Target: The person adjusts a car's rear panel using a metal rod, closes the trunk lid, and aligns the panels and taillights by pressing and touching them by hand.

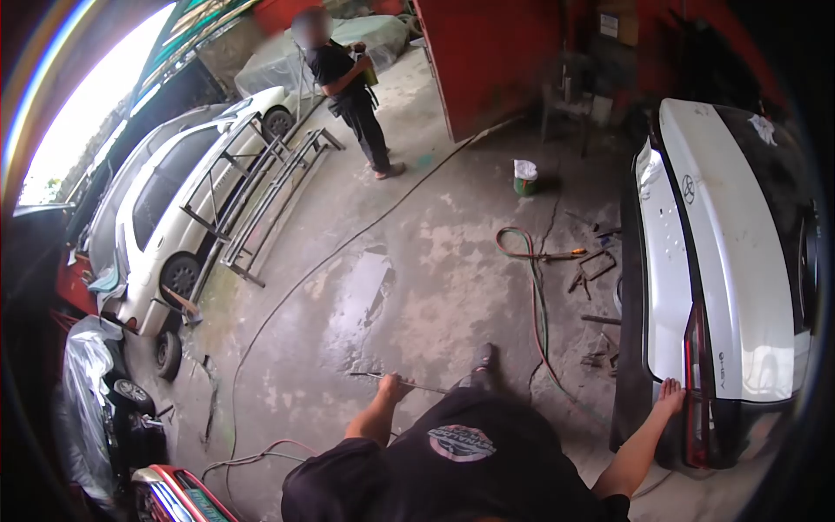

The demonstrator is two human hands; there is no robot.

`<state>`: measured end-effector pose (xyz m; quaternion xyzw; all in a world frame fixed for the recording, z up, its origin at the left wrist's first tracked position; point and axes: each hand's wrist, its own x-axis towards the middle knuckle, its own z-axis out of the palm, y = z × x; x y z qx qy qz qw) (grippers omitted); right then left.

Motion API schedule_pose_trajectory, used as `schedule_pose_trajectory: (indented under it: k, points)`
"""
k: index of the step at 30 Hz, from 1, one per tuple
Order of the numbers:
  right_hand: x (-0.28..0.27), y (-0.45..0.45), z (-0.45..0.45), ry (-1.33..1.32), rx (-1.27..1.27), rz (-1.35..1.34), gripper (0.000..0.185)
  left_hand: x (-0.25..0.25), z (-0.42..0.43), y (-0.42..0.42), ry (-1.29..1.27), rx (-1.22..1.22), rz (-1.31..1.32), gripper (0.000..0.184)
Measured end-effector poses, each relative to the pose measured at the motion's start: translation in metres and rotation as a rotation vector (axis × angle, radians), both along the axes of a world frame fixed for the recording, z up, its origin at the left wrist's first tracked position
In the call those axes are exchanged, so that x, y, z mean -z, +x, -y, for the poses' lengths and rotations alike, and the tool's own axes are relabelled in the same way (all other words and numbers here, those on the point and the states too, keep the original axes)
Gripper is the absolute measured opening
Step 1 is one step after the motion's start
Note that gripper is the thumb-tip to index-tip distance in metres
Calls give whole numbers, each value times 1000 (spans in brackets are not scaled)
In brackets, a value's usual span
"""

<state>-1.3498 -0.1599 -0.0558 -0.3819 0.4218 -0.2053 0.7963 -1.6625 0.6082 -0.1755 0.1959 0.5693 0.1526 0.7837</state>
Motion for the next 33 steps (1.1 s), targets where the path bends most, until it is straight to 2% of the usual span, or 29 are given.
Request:
schedule_pose_trajectory:
  k: [7,9,12,16,17,18,19,20,21,22,23,24,28,30,33]
  points:
    - [5,9,-9,-26,6,-25,52,16,-14,2,-90,-28,7,10]
    - [-3,9,-24,-16,66,-34,52,12,-13,5,-76,15,19,10]
    - [-15,3,-26,-30,23,-15,53,3,-12,13,-31,45,7,11]
    - [-6,11,-14,107,19,3,55,-15,-5,20,-115,-13,-48,14]
    - [-10,19,-28,130,60,-15,55,-5,-8,17,-116,-1,-7,13]
    - [4,39,-37,157,-86,0,52,-9,-1,23,-100,65,-45,12]
    - [-4,65,-73,35,-219,-29,47,-14,5,24,-81,112,-77,12]
    - [-37,89,-122,7,-353,42,44,-16,10,25,-61,160,-109,11]
    - [-119,94,-192,-79,-506,84,56,-16,13,25,-48,194,-127,11]
    - [-166,103,-236,-320,-704,154,69,-15,17,32,-61,203,-96,12]
    - [-209,117,-267,-400,-887,243,79,-13,20,37,-85,196,-51,12]
    - [-256,126,-295,-531,-978,237,79,-6,22,43,-118,180,5,13]
    - [-357,194,-348,-958,-1086,190,80,19,26,61,-206,142,185,18]
    - [-389,216,-360,-1152,-1077,177,81,12,35,65,-228,129,195,21]
    - [-404,220,-372,-1233,-1037,223,79,5,47,58,-234,119,176,25]
